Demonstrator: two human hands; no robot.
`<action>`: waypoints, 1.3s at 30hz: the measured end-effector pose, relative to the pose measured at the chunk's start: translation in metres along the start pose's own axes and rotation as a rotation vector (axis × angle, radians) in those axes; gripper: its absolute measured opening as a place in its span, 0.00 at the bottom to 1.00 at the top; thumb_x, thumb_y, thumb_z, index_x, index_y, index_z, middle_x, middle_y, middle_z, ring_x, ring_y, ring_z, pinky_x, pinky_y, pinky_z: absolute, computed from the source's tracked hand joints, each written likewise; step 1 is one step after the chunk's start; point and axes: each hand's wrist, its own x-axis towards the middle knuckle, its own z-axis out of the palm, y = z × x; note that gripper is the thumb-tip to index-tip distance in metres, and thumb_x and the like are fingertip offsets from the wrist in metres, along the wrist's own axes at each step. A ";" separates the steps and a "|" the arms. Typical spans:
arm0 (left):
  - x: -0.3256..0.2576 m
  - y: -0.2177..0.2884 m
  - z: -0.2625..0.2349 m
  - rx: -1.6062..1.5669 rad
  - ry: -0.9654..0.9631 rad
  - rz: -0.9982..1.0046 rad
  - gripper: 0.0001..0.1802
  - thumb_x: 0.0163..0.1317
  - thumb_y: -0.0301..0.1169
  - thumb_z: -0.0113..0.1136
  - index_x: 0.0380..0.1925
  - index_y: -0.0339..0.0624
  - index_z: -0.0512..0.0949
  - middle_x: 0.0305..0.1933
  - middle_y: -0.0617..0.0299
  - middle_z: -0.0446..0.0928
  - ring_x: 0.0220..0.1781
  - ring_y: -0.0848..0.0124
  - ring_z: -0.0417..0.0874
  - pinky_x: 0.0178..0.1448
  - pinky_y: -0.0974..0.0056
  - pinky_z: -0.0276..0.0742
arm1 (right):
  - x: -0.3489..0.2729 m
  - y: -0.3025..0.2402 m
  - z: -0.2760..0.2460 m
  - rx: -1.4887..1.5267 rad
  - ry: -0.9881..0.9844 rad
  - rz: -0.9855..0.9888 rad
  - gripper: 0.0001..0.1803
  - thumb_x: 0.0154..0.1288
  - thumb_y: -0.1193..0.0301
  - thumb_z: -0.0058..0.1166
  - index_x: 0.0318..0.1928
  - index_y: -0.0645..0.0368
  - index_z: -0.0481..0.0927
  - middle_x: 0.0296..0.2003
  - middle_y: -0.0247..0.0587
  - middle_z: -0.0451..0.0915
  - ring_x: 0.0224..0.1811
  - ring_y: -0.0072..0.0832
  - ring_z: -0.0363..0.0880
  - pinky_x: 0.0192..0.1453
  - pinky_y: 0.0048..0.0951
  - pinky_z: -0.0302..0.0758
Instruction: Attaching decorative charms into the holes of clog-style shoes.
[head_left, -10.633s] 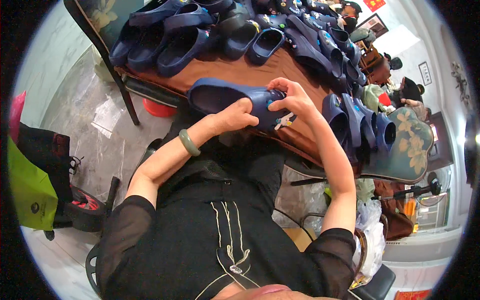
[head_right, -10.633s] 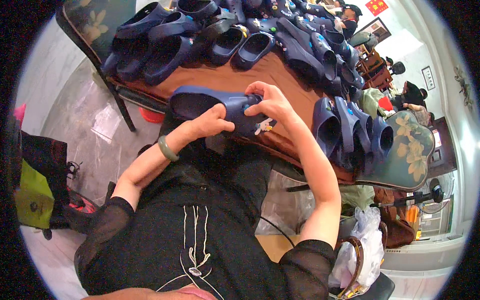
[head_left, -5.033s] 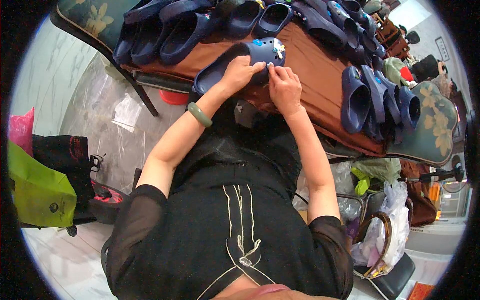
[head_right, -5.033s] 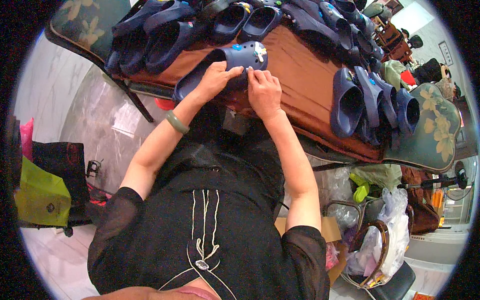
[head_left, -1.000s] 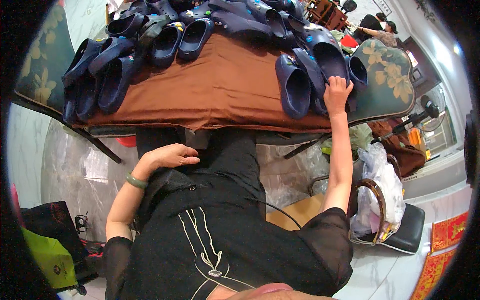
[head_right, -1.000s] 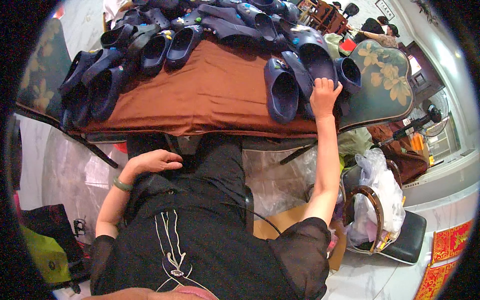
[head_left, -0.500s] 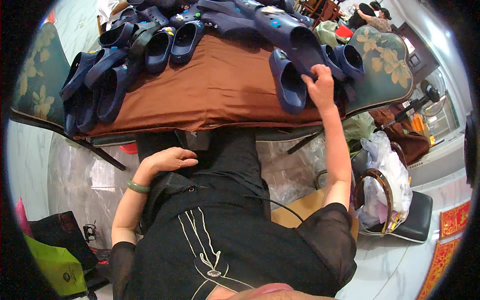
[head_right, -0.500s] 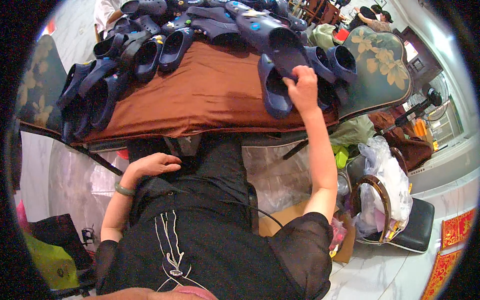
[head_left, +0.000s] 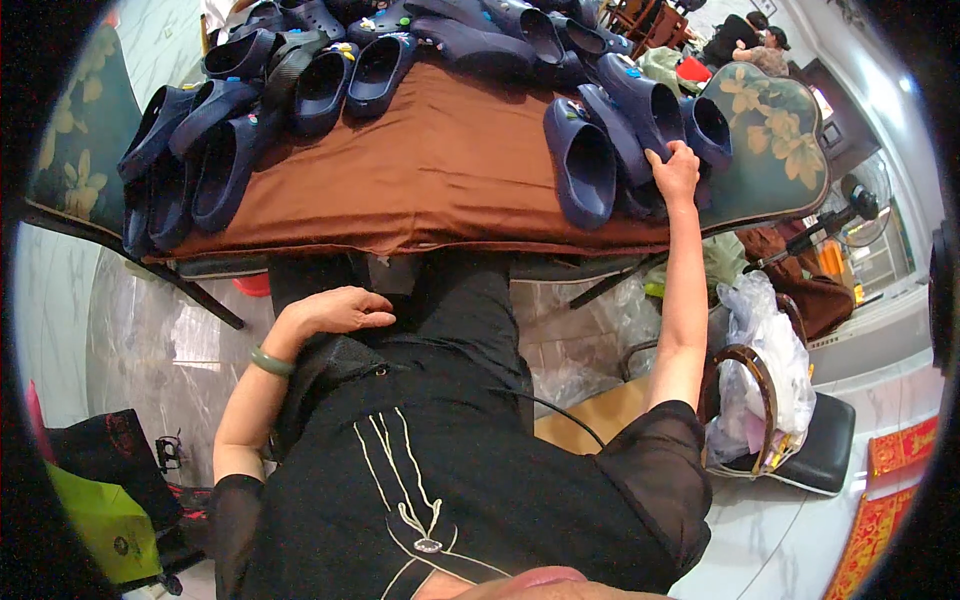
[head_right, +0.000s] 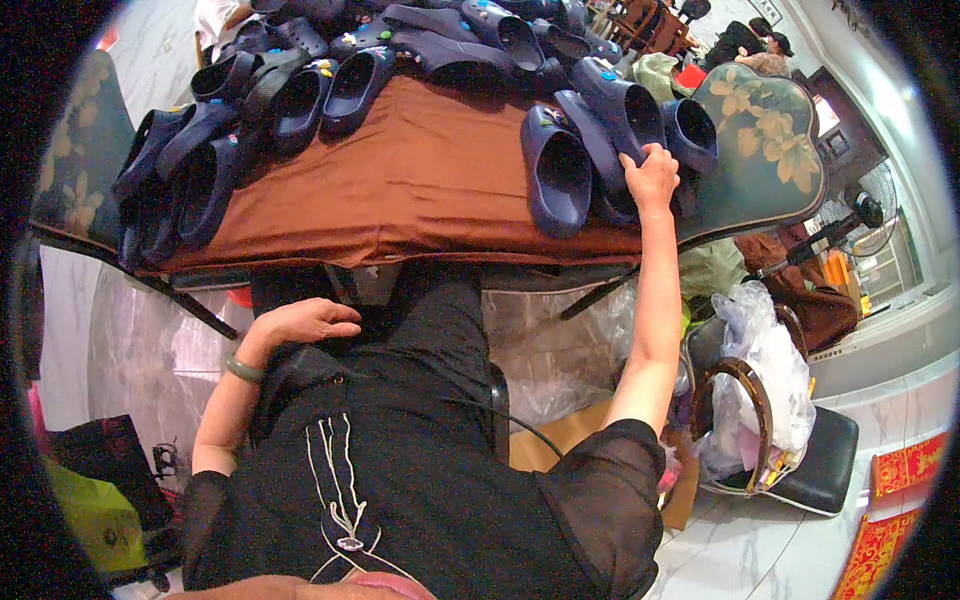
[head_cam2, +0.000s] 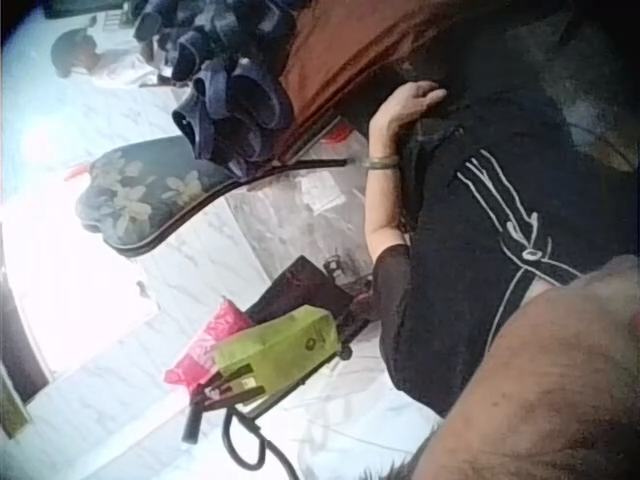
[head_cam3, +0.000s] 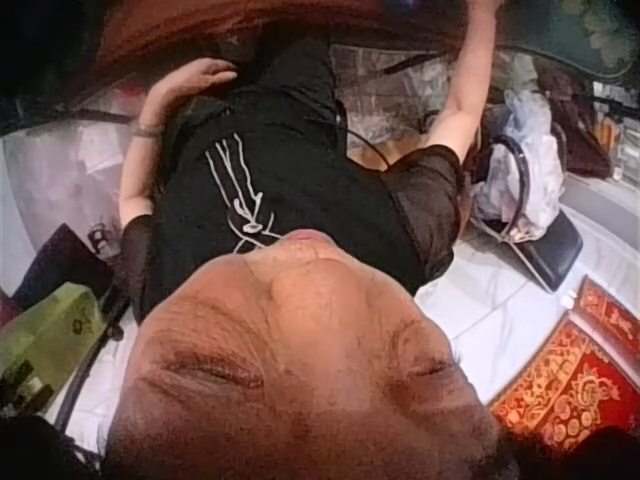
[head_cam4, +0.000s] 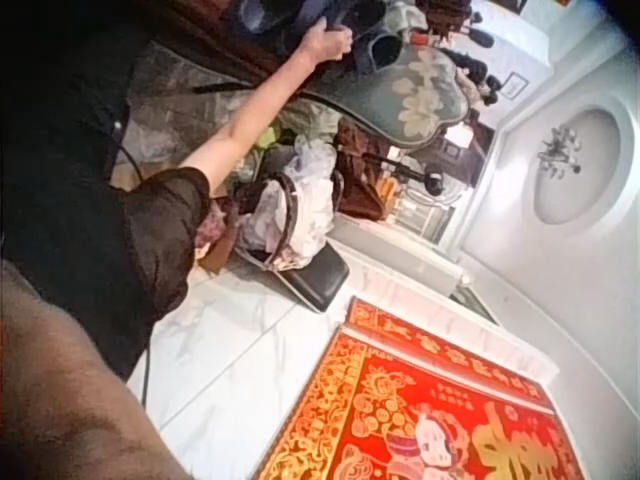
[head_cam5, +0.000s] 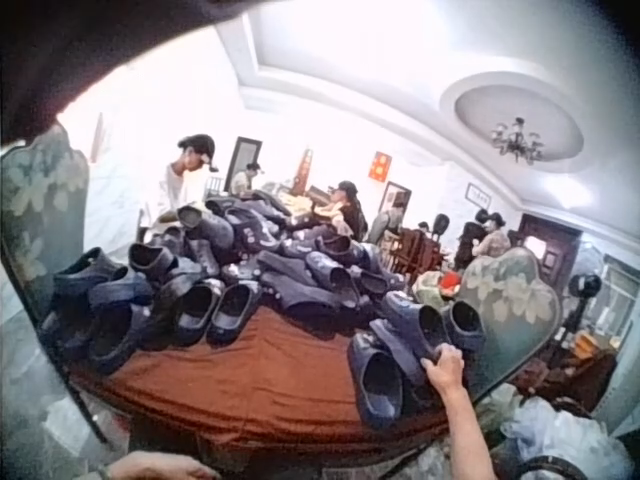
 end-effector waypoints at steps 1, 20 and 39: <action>-0.001 0.000 0.001 -0.009 0.000 0.000 0.28 0.65 0.47 0.49 0.53 0.33 0.71 0.53 0.47 0.75 0.55 0.57 0.76 0.58 0.61 0.70 | -0.002 -0.004 -0.002 -0.069 -0.002 0.023 0.25 0.47 0.57 0.67 0.43 0.56 0.77 0.43 0.43 0.76 0.52 0.42 0.71 0.54 0.45 0.67; 0.004 -0.009 -0.004 0.098 0.006 0.156 0.27 0.66 0.49 0.46 0.47 0.35 0.74 0.44 0.44 0.78 0.48 0.51 0.78 0.50 0.56 0.72 | -0.022 -0.037 -0.024 -0.113 0.382 -0.411 0.24 0.49 0.59 0.64 0.46 0.55 0.77 0.50 0.45 0.72 0.56 0.42 0.67 0.59 0.43 0.60; -0.135 -0.074 -0.213 0.337 1.671 -0.086 0.14 0.61 0.37 0.50 0.38 0.41 0.80 0.39 0.48 0.79 0.45 0.52 0.79 0.48 0.55 0.73 | -0.142 -0.176 0.087 0.554 -0.145 -0.655 0.09 0.59 0.75 0.52 0.41 0.61 0.73 0.44 0.49 0.72 0.50 0.46 0.69 0.55 0.40 0.67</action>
